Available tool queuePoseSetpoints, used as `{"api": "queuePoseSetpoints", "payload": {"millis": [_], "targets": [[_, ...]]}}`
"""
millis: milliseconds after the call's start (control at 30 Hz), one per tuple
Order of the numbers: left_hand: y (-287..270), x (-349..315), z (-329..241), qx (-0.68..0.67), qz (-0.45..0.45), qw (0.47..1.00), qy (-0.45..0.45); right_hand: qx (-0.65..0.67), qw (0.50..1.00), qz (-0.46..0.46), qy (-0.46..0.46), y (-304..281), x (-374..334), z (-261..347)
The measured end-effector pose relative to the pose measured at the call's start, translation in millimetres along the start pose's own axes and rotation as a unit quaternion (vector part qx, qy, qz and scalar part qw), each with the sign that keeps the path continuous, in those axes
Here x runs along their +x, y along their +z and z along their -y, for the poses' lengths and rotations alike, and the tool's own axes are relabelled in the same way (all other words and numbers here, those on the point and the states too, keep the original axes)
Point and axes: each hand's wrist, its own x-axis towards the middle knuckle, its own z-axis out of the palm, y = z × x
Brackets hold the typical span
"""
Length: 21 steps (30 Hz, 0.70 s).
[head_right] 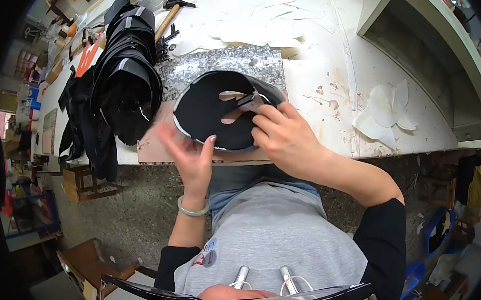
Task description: The person fits a piece of fabric into a shoe counter component by hand, wrapping and pressing the edges together along the frame.
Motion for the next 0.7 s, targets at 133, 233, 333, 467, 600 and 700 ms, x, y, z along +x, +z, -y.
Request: {"api": "queuePoseSetpoints", "payload": {"millis": [133,233,333,467,600,700], "targets": [[-15,-6,-34,0.285,0.086,0.900,0.318,-0.039,0.998,0.039,-0.010,0,-7,13],[0,5,-22,0.184,0.275,0.903,0.276,-0.070,0.997,0.021,-0.036,3,-7,18],[1,24,-14,0.227,0.338,0.860,0.307,-0.091,0.995,0.011,-0.045,5,-7,18],[2,43,-14,0.230,0.386,0.814,0.368,-0.106,0.993,0.006,-0.048,6,-7,16],[1,52,-11,0.264,0.439,0.732,0.449,-0.108,0.993,0.025,-0.036,4,-6,21],[5,50,-12,0.281,0.442,0.728,0.443,-0.121,0.991,0.053,-0.025,3,-3,24]]}}
